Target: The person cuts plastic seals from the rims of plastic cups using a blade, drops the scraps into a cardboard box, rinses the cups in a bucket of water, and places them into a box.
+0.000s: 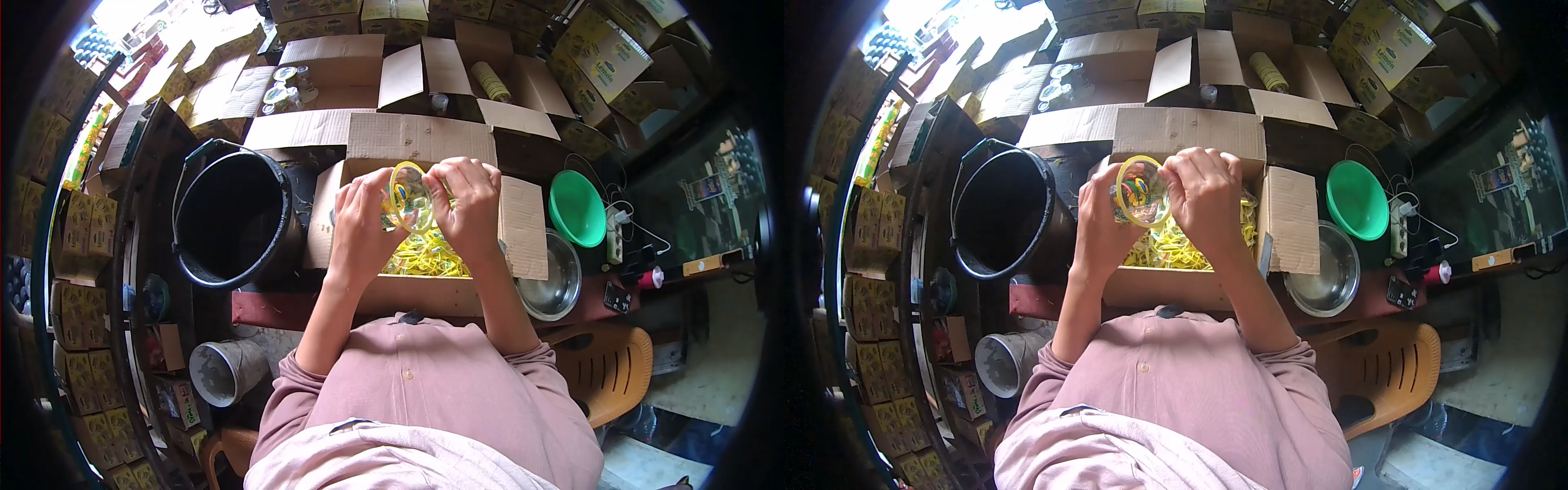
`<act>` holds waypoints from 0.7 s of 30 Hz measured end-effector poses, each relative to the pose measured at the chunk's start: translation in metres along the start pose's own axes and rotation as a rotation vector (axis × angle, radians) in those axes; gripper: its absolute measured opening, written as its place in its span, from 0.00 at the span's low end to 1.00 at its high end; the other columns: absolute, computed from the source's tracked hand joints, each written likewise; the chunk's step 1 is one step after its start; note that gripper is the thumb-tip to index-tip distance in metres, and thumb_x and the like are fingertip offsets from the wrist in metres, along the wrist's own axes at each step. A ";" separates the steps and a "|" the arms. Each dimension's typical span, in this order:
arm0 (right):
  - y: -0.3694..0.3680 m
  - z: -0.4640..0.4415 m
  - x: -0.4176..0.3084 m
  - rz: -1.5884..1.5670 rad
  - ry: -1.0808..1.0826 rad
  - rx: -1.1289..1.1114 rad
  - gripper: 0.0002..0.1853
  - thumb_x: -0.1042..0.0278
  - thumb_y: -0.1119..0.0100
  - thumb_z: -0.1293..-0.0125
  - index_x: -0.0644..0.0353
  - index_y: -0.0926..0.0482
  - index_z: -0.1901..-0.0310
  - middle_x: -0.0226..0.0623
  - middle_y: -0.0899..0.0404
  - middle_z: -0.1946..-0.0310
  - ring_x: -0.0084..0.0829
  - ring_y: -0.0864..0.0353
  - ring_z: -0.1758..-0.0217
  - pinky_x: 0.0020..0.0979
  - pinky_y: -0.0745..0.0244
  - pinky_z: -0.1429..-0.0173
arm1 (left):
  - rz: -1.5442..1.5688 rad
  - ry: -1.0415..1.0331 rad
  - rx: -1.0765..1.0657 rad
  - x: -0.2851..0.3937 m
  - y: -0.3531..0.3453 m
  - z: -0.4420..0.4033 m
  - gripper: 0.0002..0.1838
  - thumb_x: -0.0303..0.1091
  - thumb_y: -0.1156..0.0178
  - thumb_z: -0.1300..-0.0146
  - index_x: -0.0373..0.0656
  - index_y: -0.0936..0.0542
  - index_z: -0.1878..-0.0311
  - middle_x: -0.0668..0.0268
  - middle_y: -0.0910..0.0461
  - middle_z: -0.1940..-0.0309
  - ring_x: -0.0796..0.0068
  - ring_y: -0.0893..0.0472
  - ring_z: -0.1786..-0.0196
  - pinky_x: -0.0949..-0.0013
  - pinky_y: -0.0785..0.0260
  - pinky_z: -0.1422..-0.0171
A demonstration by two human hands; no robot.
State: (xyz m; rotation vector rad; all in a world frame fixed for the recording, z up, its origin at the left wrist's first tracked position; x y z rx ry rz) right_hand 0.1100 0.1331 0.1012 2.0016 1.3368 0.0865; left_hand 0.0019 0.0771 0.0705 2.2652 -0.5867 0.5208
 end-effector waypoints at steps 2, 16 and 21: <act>-0.001 -0.001 0.005 -0.140 -0.033 -0.026 0.04 0.67 0.41 0.45 0.56 0.25 0.72 0.29 0.25 0.73 0.31 0.27 0.67 0.31 0.41 0.55 | 0.040 0.035 0.027 -0.004 0.003 0.000 0.33 0.28 0.32 0.61 0.42 0.34 0.48 0.59 0.27 0.58 0.61 0.27 0.56 0.60 0.39 0.48; -0.090 0.135 0.097 0.371 -0.224 -0.518 0.20 0.67 0.37 0.53 0.48 0.21 0.54 0.35 0.26 0.56 0.35 0.32 0.46 0.42 0.52 0.33 | 0.368 0.079 0.047 -0.013 0.014 0.013 0.36 0.26 0.31 0.60 0.41 0.39 0.46 0.59 0.25 0.56 0.62 0.24 0.53 0.63 0.33 0.49; -0.100 0.162 0.126 0.116 -0.449 -0.569 0.32 0.65 0.38 0.50 0.45 0.33 0.40 0.32 0.21 0.62 0.29 0.29 0.46 0.44 0.55 0.33 | 0.371 0.099 0.045 -0.014 0.015 0.022 0.36 0.25 0.31 0.60 0.40 0.40 0.47 0.59 0.25 0.56 0.63 0.24 0.53 0.65 0.32 0.50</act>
Point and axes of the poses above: each hand's wrist, its own z-axis away from the middle knuckle, its own y-axis out of the back of the hand, x = y × z, the point moved 10 cm from there along -z, towards the middle knuckle
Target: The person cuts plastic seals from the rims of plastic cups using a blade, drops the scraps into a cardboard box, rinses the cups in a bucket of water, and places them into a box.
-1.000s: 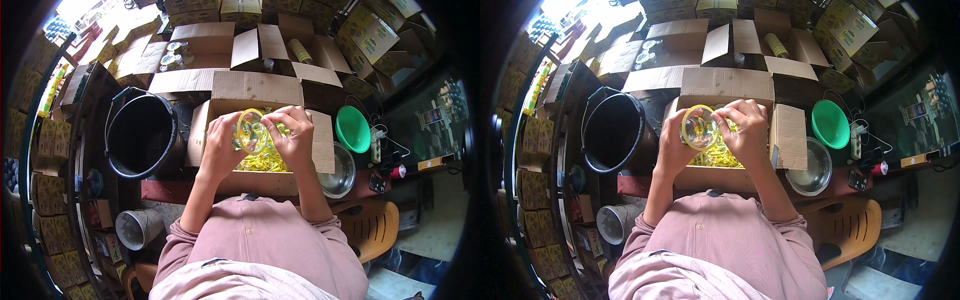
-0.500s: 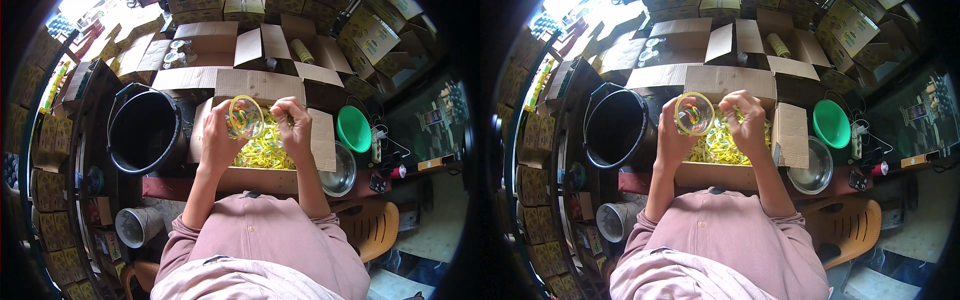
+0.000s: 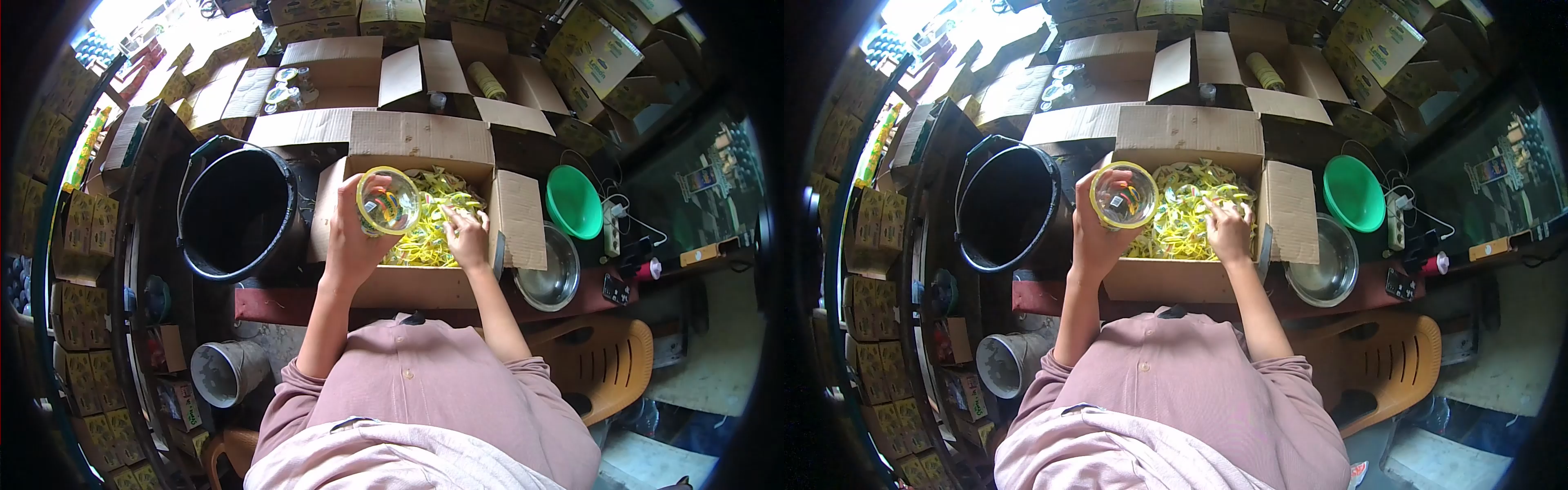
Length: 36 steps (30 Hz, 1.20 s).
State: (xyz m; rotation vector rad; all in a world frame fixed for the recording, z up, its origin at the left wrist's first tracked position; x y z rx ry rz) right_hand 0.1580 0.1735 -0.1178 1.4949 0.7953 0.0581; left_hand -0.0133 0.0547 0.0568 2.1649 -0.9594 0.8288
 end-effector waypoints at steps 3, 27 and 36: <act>0.012 0.009 -0.009 0.129 0.101 0.160 0.33 0.68 0.42 0.49 0.44 0.37 0.38 0.28 0.19 0.62 0.27 0.26 0.47 0.42 0.53 0.33 | -0.007 0.027 -0.021 -0.006 0.000 0.009 0.36 0.24 0.32 0.60 0.40 0.40 0.47 0.59 0.25 0.56 0.64 0.24 0.54 0.65 0.32 0.50; 0.065 0.202 0.194 -0.430 -0.717 0.966 0.10 0.71 0.44 0.41 0.61 0.21 0.58 0.36 0.19 0.72 0.26 0.21 0.71 0.25 0.28 0.64 | 0.196 0.245 -0.107 -0.020 -0.029 0.047 0.34 0.24 0.34 0.57 0.42 0.39 0.46 0.61 0.26 0.55 0.73 0.26 0.55 0.70 0.35 0.52; 0.024 0.159 0.279 0.507 -0.881 -0.168 0.18 0.58 0.48 0.44 0.42 0.23 0.50 0.24 0.28 0.45 0.32 0.43 0.35 0.37 0.48 0.37 | 0.216 0.228 -0.139 -0.005 -0.044 0.052 0.33 0.24 0.34 0.55 0.41 0.39 0.46 0.60 0.26 0.55 0.74 0.26 0.56 0.71 0.33 0.52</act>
Point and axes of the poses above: each hand's wrist, its own z-axis away from the middle knuckle, its own y-axis out of the back of the hand, x = y × z, the point moved 10 cm from there along -z, towards the middle knuckle
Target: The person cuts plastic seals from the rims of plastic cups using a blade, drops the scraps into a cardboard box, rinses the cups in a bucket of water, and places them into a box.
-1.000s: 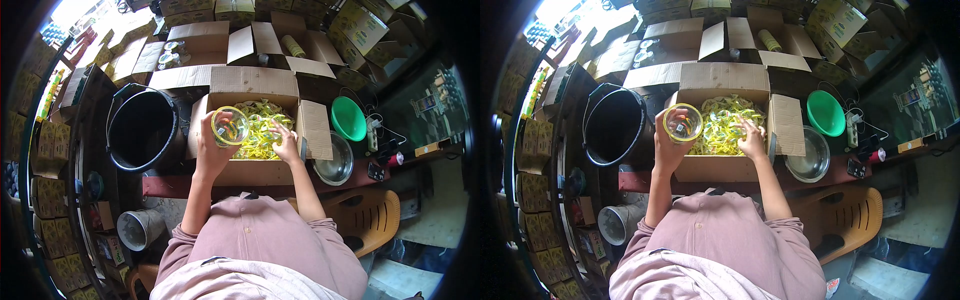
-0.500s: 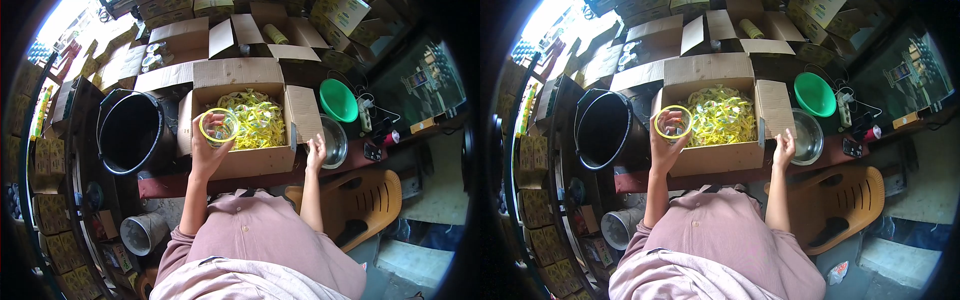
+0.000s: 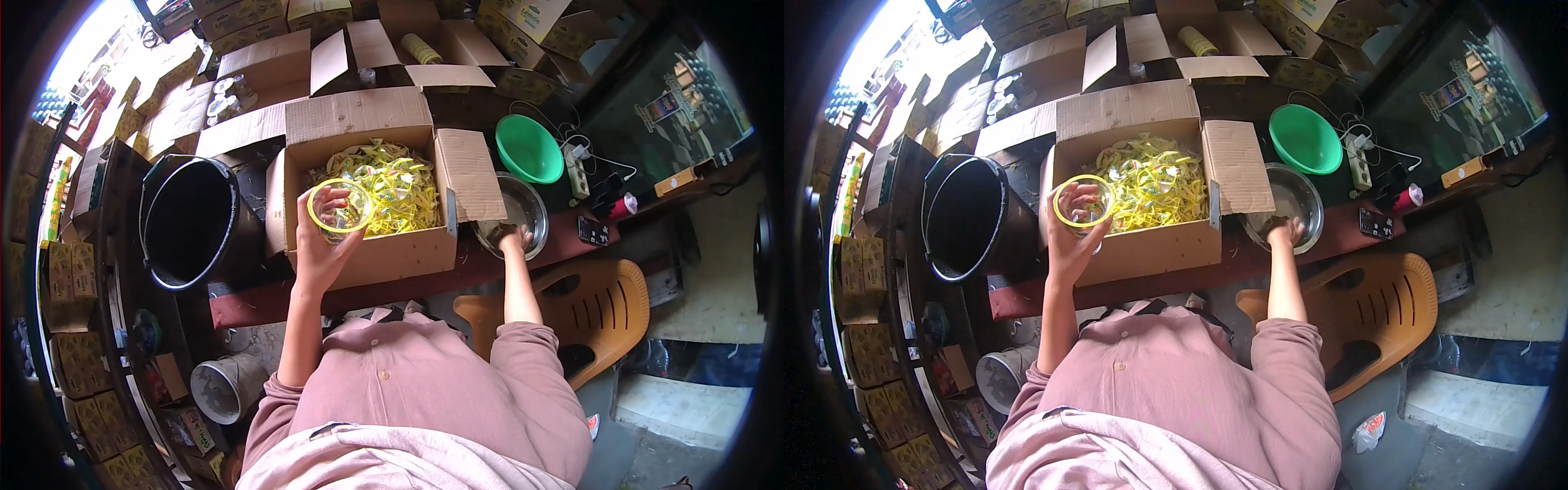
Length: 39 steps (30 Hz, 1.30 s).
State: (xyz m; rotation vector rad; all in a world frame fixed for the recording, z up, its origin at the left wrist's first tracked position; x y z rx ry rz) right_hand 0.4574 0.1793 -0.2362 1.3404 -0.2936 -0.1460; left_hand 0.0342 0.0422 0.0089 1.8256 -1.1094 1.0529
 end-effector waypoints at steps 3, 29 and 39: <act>0.021 -0.001 -0.002 0.147 0.021 -0.016 0.14 0.60 0.46 0.46 0.43 0.20 0.57 0.26 0.24 0.51 0.34 0.37 0.39 0.37 0.48 0.38 | -0.023 -0.012 0.023 0.002 -0.001 0.001 0.33 0.24 0.34 0.56 0.41 0.39 0.46 0.60 0.26 0.55 0.74 0.26 0.56 0.72 0.33 0.52; 0.076 0.126 -0.062 -1.078 0.086 0.305 0.20 0.53 0.35 0.47 0.58 0.30 0.63 0.31 0.26 0.80 0.30 0.28 0.79 0.33 0.31 0.67 | 0.217 0.087 -0.013 -0.022 -0.001 0.012 0.31 0.22 0.42 0.47 0.38 0.47 0.42 0.55 0.36 0.47 0.67 0.34 0.45 0.66 0.43 0.38; 0.144 0.177 -0.164 -1.517 0.628 0.028 0.29 0.53 0.36 0.46 0.58 0.32 0.45 0.36 0.26 0.60 0.28 0.27 0.59 0.28 0.29 0.55 | 0.459 0.097 -0.004 -0.017 0.005 0.001 0.31 0.20 0.39 0.47 0.40 0.45 0.44 0.57 0.37 0.46 0.68 0.32 0.43 0.67 0.36 0.40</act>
Point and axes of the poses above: each hand's wrist, its own z-axis away from the middle knuckle, its own y-axis out of the back of the hand, x = y × z, the point moved 10 cm from there along -z, towards the middle knuckle
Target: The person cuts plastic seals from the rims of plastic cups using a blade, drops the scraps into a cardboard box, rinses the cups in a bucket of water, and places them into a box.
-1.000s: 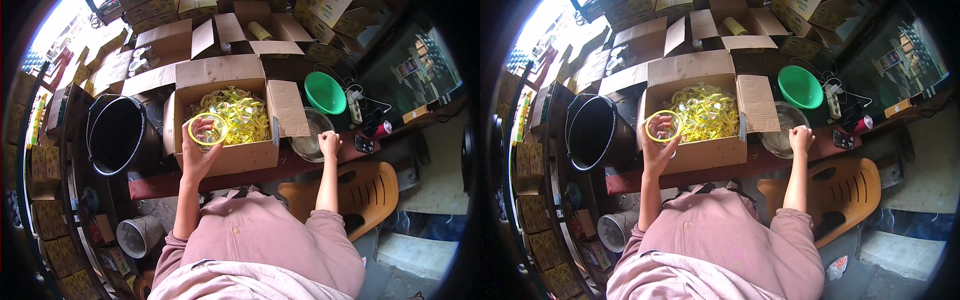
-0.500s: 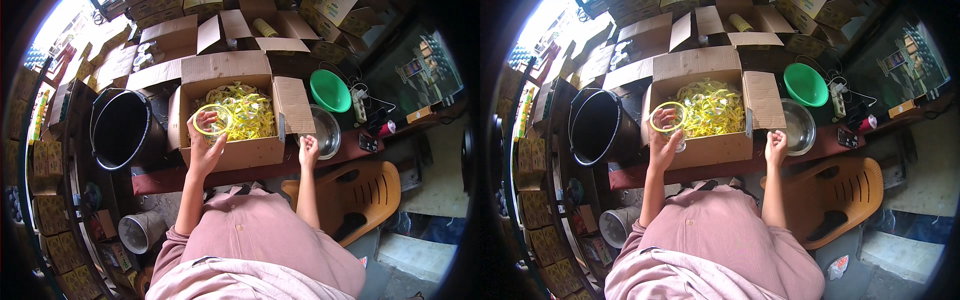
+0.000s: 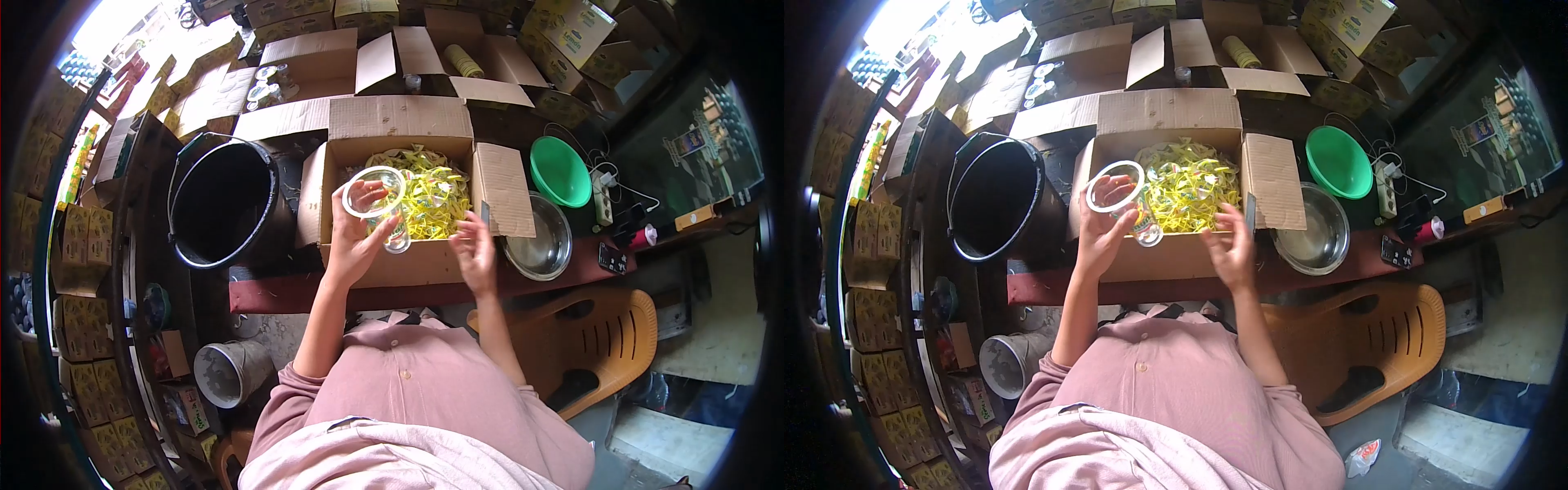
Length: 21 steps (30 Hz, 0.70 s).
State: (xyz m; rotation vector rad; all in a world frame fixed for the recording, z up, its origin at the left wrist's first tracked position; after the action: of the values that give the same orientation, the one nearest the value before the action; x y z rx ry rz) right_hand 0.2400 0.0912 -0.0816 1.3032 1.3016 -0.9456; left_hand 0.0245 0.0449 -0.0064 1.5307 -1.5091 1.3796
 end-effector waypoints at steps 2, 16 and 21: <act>-0.057 0.001 -0.019 -0.171 0.031 -0.246 0.32 0.52 0.36 0.46 0.57 0.35 0.42 0.40 0.29 0.51 0.30 0.26 0.54 0.28 0.29 0.51 | 0.073 -0.020 0.032 0.003 0.006 -0.002 0.29 0.18 0.42 0.45 0.41 0.44 0.43 0.58 0.37 0.45 0.68 0.33 0.42 0.67 0.37 0.39; -0.262 -0.035 -0.164 0.089 0.855 -0.449 0.17 0.68 0.31 0.57 0.59 0.22 0.62 0.37 0.24 0.64 0.36 0.26 0.60 0.33 0.29 0.56 | 0.113 0.023 0.847 0.016 0.205 0.077 0.31 0.38 0.41 0.42 0.48 0.50 0.44 0.62 0.47 0.41 0.70 0.39 0.43 0.59 0.35 0.48; -0.284 -0.032 -0.162 0.202 0.856 -0.649 0.17 0.70 0.32 0.58 0.57 0.21 0.62 0.36 0.24 0.63 0.37 0.28 0.56 0.35 0.30 0.49 | -0.470 -0.239 0.928 0.059 0.242 0.085 0.28 0.31 0.44 0.41 0.45 0.50 0.45 0.57 0.48 0.40 0.66 0.36 0.46 0.63 0.36 0.46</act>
State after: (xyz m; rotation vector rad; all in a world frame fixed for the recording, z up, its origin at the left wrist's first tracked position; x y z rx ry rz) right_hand -0.0613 0.0624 0.0460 1.2949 1.8508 0.2517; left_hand -0.1929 -0.1007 -0.0386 2.4635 -0.4958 1.7244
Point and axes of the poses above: each hand's wrist, its own z-axis away from the middle knuckle, its own y-axis out of the back of the hand, x = y × z, the point moved 10 cm from there along -z, towards the middle knuckle
